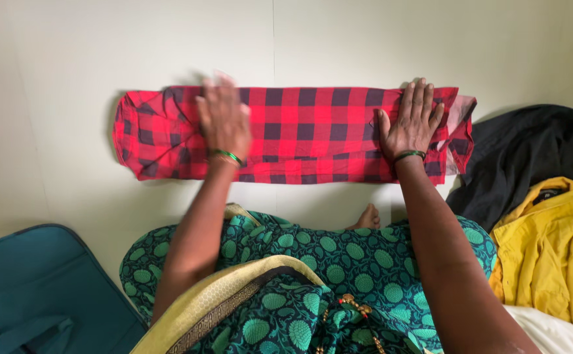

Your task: The person folds a red and black checkered shirt by hand, smoothing the fabric, folding in the sleeves, and then folding the body of the shirt into a square, ending with the collar at the top.

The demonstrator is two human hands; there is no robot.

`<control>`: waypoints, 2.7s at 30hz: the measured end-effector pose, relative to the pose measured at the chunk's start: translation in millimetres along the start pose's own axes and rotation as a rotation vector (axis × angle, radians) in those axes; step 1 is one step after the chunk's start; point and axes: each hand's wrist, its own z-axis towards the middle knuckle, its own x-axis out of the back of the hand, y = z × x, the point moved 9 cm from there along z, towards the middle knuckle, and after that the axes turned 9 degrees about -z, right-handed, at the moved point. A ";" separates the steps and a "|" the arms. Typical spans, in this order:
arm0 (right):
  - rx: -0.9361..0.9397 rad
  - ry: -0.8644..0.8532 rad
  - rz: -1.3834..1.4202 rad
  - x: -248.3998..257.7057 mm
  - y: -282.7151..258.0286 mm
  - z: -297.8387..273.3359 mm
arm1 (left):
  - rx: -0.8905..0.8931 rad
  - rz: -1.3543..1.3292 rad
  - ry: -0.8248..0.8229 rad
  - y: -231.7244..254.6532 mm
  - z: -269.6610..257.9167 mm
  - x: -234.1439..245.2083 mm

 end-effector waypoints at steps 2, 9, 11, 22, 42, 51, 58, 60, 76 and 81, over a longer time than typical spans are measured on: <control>0.011 0.005 0.008 2.2 -0.4 -1.3 | -0.115 -0.205 -0.092 28.9 -32.3 -23.3; 0.007 -0.001 0.009 3.1 -1.5 -1.9 | 0.076 -0.065 -0.107 -75.6 -57.5 -12.9; 0.000 0.000 0.007 3.7 -2.0 -0.8 | 0.119 -0.104 -0.096 -86.1 -60.2 -8.7; 0.001 -0.008 -0.078 -6.0 -1.3 1.1 | 0.099 -0.123 -0.047 -92.1 -60.5 -11.7; 0.644 -0.081 -0.194 -61.6 -324.8 -84.3 | 0.043 -0.205 0.007 -89.4 -64.9 -1.2; 0.684 -0.092 -0.324 -51.4 -223.8 -77.6 | 0.052 -0.201 -0.039 -91.8 -61.7 -9.3; 0.603 -0.259 -0.504 -47.5 -121.0 -69.3 | 0.069 -0.216 -0.038 -89.8 -62.7 -5.7; 0.658 -0.214 -0.472 -35.3 -86.6 -74.4 | 0.062 -0.193 -0.039 -89.1 -61.4 -6.9; 0.230 0.103 0.037 22.0 21.9 -36.6 | -0.059 -0.210 0.081 50.8 -47.8 -3.5; 0.257 0.010 -0.019 -15.2 18.6 -36.1 | -0.255 -0.256 -0.168 171.1 -30.1 -55.9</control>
